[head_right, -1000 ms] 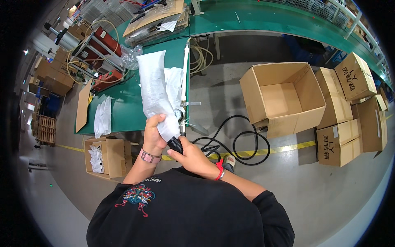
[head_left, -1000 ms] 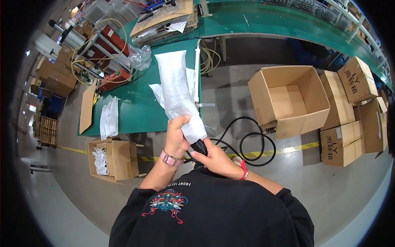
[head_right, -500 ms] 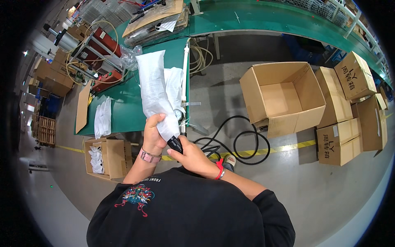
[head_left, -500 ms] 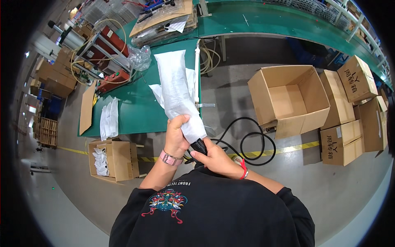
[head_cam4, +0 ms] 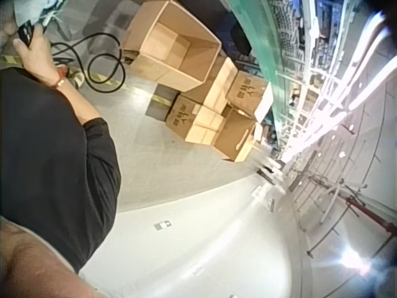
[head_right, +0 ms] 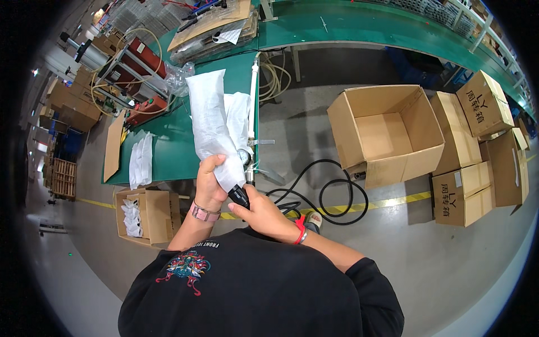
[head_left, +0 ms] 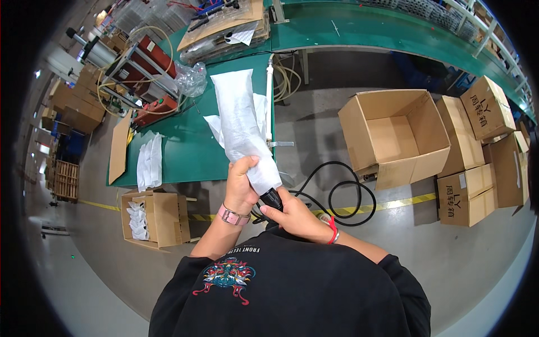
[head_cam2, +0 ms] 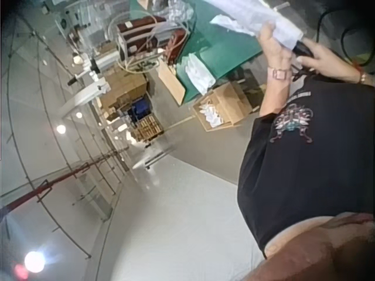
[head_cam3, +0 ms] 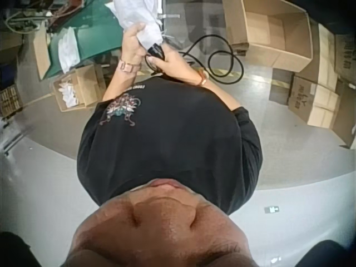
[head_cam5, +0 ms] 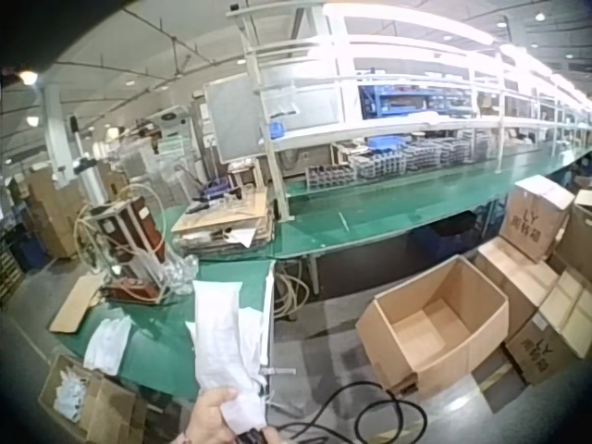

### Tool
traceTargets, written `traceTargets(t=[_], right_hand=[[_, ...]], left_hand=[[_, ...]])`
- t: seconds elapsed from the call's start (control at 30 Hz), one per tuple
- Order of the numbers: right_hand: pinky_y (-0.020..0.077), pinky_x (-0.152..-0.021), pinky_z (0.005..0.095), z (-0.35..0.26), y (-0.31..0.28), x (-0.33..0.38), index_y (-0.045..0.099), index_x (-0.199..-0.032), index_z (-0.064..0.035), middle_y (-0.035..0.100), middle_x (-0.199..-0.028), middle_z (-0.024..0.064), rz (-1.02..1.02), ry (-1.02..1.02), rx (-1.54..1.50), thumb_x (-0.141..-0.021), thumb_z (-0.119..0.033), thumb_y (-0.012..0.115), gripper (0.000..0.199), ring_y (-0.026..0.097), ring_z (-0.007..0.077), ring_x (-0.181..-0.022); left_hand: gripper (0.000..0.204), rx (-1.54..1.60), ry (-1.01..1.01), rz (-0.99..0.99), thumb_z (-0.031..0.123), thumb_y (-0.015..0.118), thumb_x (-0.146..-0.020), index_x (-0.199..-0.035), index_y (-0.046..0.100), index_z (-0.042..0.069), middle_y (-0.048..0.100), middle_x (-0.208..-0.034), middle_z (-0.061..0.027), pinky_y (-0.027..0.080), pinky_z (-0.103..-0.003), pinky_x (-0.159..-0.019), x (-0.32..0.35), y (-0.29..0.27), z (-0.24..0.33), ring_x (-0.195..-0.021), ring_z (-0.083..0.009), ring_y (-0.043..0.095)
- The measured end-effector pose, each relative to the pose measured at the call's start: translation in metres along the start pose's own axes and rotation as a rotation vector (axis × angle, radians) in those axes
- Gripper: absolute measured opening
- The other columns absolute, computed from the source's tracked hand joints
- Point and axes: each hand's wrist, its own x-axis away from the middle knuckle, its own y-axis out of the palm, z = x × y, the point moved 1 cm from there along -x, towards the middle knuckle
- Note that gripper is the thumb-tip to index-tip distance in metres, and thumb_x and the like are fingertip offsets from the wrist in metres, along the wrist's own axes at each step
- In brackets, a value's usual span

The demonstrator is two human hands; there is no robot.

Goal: The person takes wrapped components out of a cardboard box onto a workbench. The person then connects the wrapped components one at a time to an air pressure hose fixture to test them.

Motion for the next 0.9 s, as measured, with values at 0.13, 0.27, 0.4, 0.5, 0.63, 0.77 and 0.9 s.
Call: traceTargets(t=[0.13,0.27,0.4,0.5,0.63,0.77,0.9], right_hand=[[0.0422,-0.055,0.0313,-0.0020,-0.0005,0.0009,0.044,-0.105,0.0047,0.057,-0.074,0.0141,0.002,0.014,-0.011,-0.084,-0.023,0.054,0.036,0.053,0.0221,-0.059],[0.0422,-0.055,0.0315,-0.0030,-0.0006,0.0013,0.044,-0.104,0.0043,0.057,-0.074,0.0140,0.010,0.012,0.004,-0.084,-0.023,0.054,0.036,0.053,0.0223,-0.060],[0.0421,-0.055,0.0315,-0.0026,-0.0004,0.0014,0.044,-0.104,0.0040,0.057,-0.074,0.0140,0.009,0.008,0.011,-0.084,-0.024,0.055,0.036,0.053,0.0224,-0.060],[0.0421,-0.055,0.0316,-0.0008,0.0004,0.0011,0.044,-0.104,0.0039,0.057,-0.074,0.0141,0.010,0.004,0.012,-0.084,-0.024,0.055,0.036,0.053,0.0226,-0.060],[0.0422,-0.056,0.0319,0.0013,0.0017,0.0011,0.044,-0.103,0.0038,0.057,-0.074,0.0143,0.014,-0.002,0.006,-0.084,-0.024,0.055,0.035,0.053,0.0228,-0.060],[0.0423,-0.056,0.0325,0.0007,0.0019,0.0014,0.045,-0.103,0.0038,0.057,-0.074,0.0148,0.005,0.007,0.010,-0.084,-0.024,0.055,0.035,0.054,0.0235,-0.060],[0.0424,-0.056,0.0327,0.0029,0.0034,0.0017,0.045,-0.103,0.0038,0.057,-0.074,0.0151,0.003,-0.001,0.010,-0.084,-0.023,0.055,0.035,0.054,0.0238,-0.060]], left_hand=[[0.034,0.005,0.005,0.008,0.006,0.049,-0.072,-0.103,0.051,-0.008,0.060,-0.088,-0.0134,0.046,-0.025,-0.063,-0.0001,0.0009,-0.0002,-0.069,-0.0190,0.057],[0.034,0.006,-0.011,-0.009,0.006,0.048,-0.073,-0.103,0.051,-0.008,0.060,-0.088,-0.0135,0.046,-0.025,-0.063,-0.0006,-0.0014,0.0000,-0.069,-0.0191,0.057],[0.035,-0.001,-0.011,-0.010,0.006,0.048,-0.073,-0.104,0.051,-0.008,0.060,-0.089,-0.0138,0.046,-0.026,-0.064,-0.0017,-0.0041,-0.0013,-0.070,-0.0193,0.057],[0.034,0.010,-0.010,0.003,0.005,0.048,-0.072,-0.104,0.051,-0.008,0.060,-0.088,-0.0138,0.046,-0.026,-0.063,-0.0014,-0.0028,-0.0016,-0.069,-0.0192,0.057],[0.032,0.051,-0.009,0.041,0.003,0.049,-0.070,-0.100,0.054,-0.007,0.060,-0.084,-0.0133,0.047,-0.026,-0.059,-0.0003,0.0000,-0.0014,-0.064,-0.0188,0.056],[0.032,0.062,-0.017,0.022,0.003,0.049,-0.071,-0.100,0.054,-0.007,0.060,-0.084,-0.0134,0.047,-0.026,-0.059,0.0009,-0.0006,-0.0012,-0.065,-0.0188,0.056],[0.036,0.032,-0.017,-0.007,0.006,0.048,-0.073,-0.106,0.050,-0.008,0.060,-0.089,-0.0144,0.046,-0.026,-0.063,0.0000,-0.0083,-0.0036,-0.070,-0.0197,0.057]])
